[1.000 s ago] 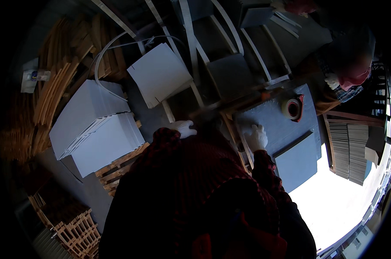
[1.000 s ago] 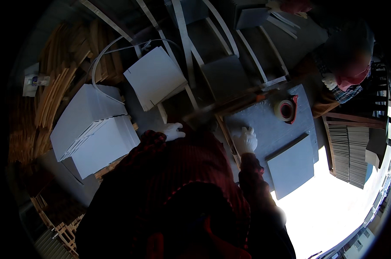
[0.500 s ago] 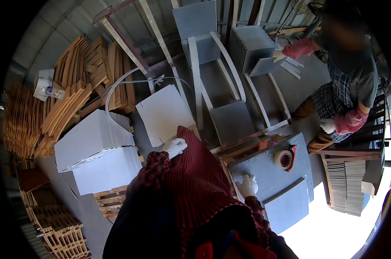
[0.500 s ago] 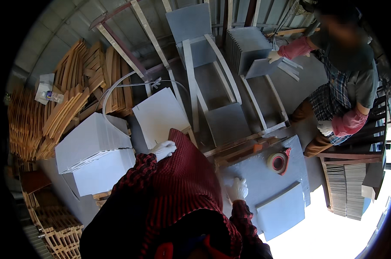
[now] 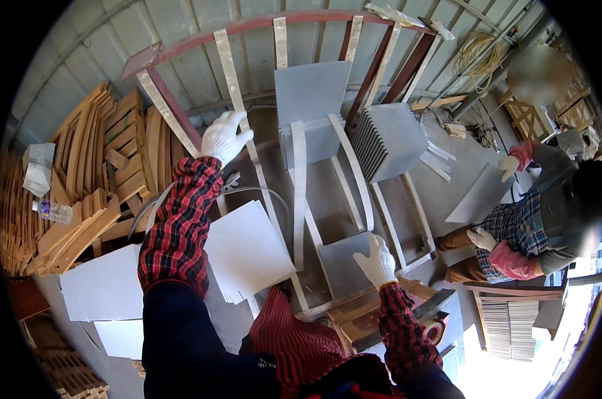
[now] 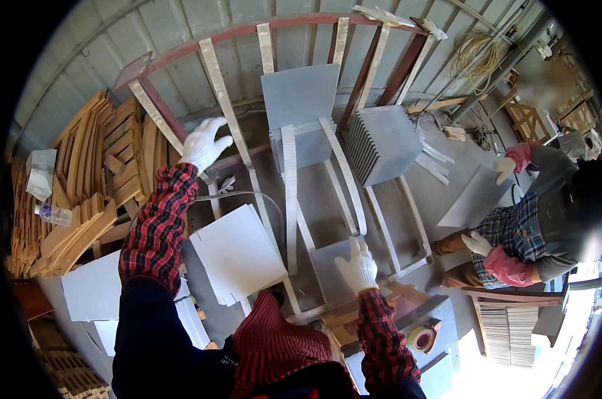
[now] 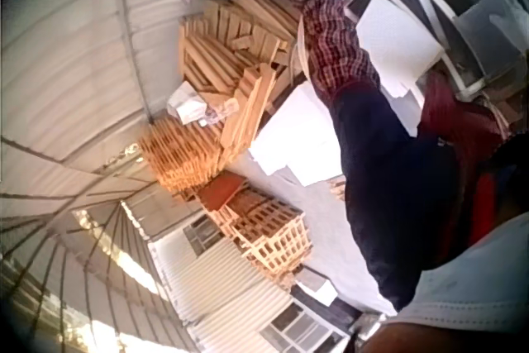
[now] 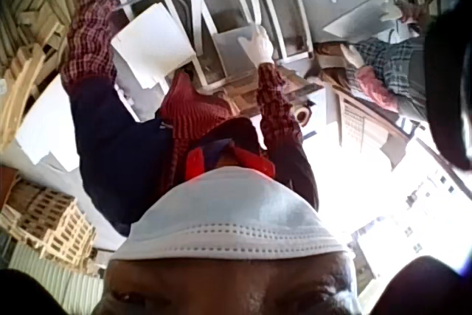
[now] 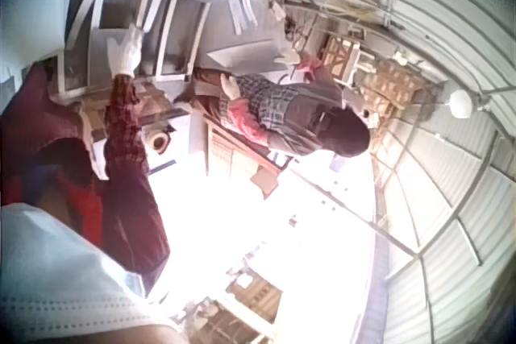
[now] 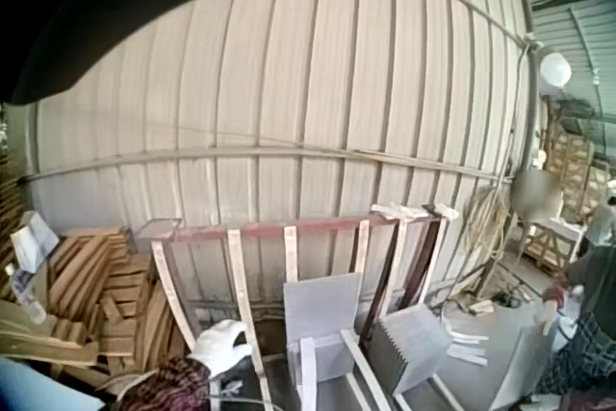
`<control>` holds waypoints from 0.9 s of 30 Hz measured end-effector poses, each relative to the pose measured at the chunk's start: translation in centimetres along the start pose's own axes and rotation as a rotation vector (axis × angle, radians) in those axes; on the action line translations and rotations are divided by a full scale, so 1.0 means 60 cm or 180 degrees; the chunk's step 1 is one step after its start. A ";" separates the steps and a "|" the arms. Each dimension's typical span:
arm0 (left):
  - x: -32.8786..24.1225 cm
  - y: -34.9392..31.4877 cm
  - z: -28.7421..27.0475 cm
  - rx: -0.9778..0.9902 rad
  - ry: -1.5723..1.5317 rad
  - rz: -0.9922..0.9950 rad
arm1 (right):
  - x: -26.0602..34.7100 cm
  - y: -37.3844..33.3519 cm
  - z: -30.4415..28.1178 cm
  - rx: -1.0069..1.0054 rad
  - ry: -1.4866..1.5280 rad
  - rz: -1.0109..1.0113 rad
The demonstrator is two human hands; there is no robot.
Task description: The person assembles flat-pack furniture components by hand, using a utility knife to cut tape and aligning panels. They repeatedly pick up panels, place them on a workbench, and stack them with a coworker in a warehouse setting.
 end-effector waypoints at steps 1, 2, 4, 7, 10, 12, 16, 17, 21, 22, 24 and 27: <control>0.028 0.053 -0.021 -0.0317 0.0316 0.0185 | 0.039 0.060 0.006 0.0105 0.0027 -0.0135; 0.057 0.108 -0.029 -0.0592 0.0520 0.0307 | 0.066 0.115 0.018 0.0093 0.0089 -0.0142; 0.085 0.209 -0.058 -0.0710 0.0875 0.0396 | 0.113 0.212 0.031 0.0031 0.0031 -0.0174; 0.150 0.348 -0.060 -0.0811 0.1581 0.0255 | 0.205 0.333 0.023 -0.0097 -0.0211 -0.0465; 0.185 0.455 -0.055 -0.0755 0.2050 0.0344 | 0.263 0.459 0.011 -0.0347 -0.0322 -0.0912; 0.215 0.512 -0.034 -0.0783 0.2251 0.0488 | 0.298 0.561 0.005 -0.0464 -0.0360 -0.1037; 0.224 0.562 -0.025 -0.0063 0.1271 0.0293 | 0.358 0.734 -0.013 -0.0801 -0.0893 -0.1514; 0.229 0.568 -0.019 -0.0224 0.1242 0.0435 | 0.368 0.777 -0.018 -0.0909 -0.0878 -0.1692; 0.226 0.573 -0.007 -0.0369 0.1487 0.0402 | 0.405 0.941 -0.017 -0.1232 -0.1584 -0.2121; 0.230 0.576 0.000 -0.0398 0.1509 0.0413 | 0.402 0.976 -0.019 -0.1169 -0.1717 -0.2164; 0.281 0.595 0.022 -0.0953 0.1306 0.0591 | 0.435 1.016 -0.013 -0.0533 -0.1829 -0.1840; 0.237 0.560 0.000 -0.1565 0.1304 0.0838 | 0.440 1.044 -0.015 -0.0038 -0.2220 -0.1489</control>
Point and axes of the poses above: each hand's wrist, its own y-axis towards the middle knuckle, its own z-axis out of the palm, x = y × z, the point moved 3 cm from there along y, towards the middle knuckle, and after that the axes turned 12 degrees about y, right-handed, at the moved point
